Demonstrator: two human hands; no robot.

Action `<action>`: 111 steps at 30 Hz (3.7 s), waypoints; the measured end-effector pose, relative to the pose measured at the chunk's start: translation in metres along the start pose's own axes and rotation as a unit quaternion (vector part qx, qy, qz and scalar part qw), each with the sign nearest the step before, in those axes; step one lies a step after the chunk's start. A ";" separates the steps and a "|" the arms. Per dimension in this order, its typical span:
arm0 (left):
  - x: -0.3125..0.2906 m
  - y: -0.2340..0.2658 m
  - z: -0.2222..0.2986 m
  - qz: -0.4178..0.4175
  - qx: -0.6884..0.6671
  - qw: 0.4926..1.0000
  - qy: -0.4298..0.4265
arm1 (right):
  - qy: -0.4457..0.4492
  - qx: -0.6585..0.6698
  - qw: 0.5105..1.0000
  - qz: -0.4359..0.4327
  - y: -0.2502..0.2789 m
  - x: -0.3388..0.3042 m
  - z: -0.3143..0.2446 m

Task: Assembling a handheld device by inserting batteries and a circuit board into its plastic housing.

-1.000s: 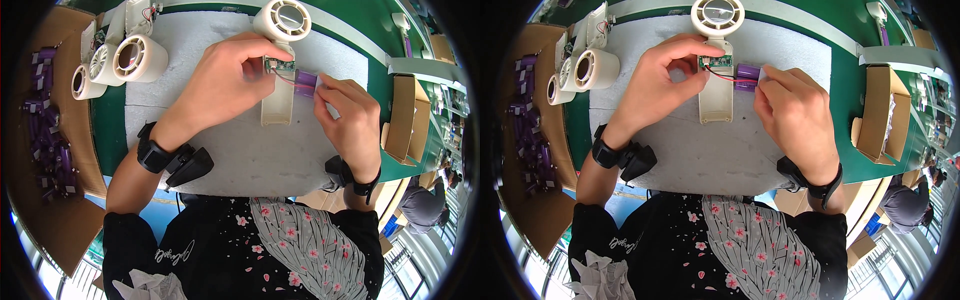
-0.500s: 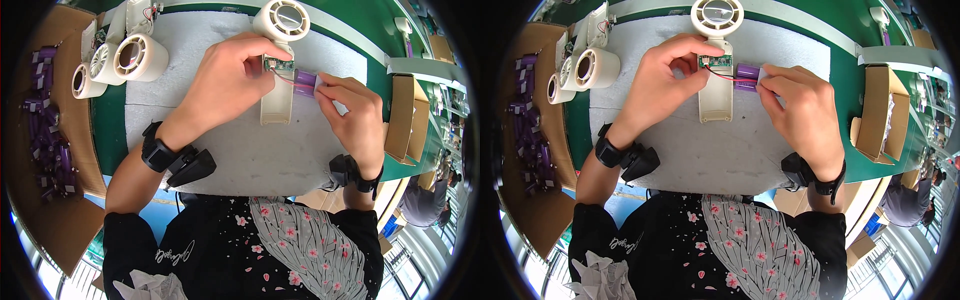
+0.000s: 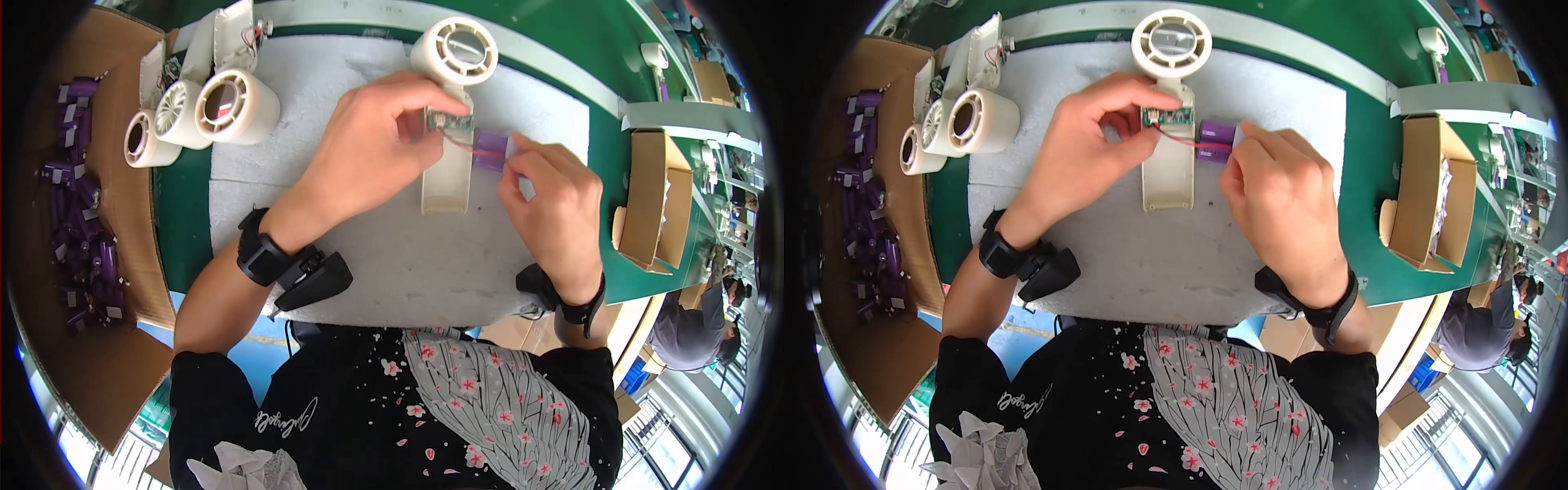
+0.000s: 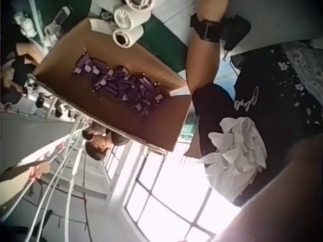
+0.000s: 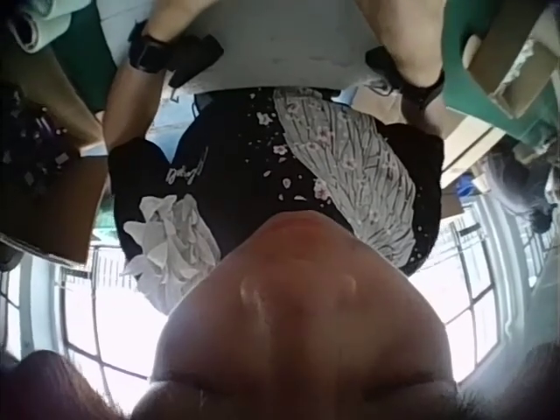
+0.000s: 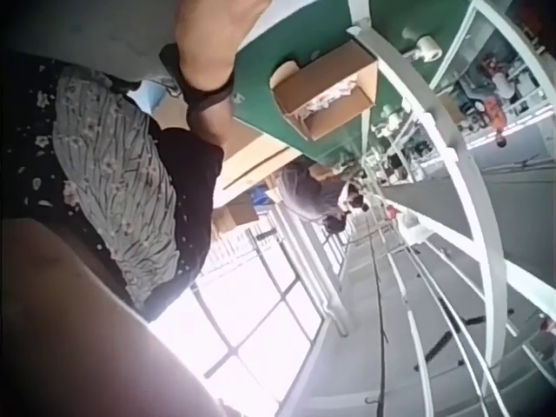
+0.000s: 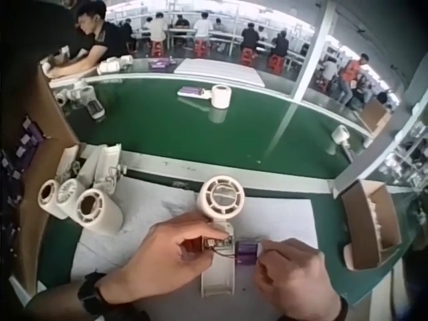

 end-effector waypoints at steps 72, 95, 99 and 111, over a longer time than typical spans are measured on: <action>0.000 0.000 0.018 0.044 0.136 0.984 -0.109 | -0.087 0.769 0.558 -0.298 -0.016 -0.009 0.012; 0.001 0.007 0.014 -0.039 0.145 0.982 -0.117 | -0.108 0.369 0.891 -0.243 -0.033 -0.007 0.007; 0.001 0.008 0.015 -0.052 0.156 0.977 -0.135 | -0.044 0.329 0.925 -0.183 -0.031 -0.007 -0.001; -0.001 0.009 0.018 -0.051 0.168 0.966 -0.187 | 0.031 0.259 0.960 -0.103 -0.015 -0.006 -0.014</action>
Point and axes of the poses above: each hand's wrist, its own x-axis towards the middle knuckle, its own y-axis out of the back of the hand, z = x × y, the point moved 6 cm from there along x, towards the middle knuckle
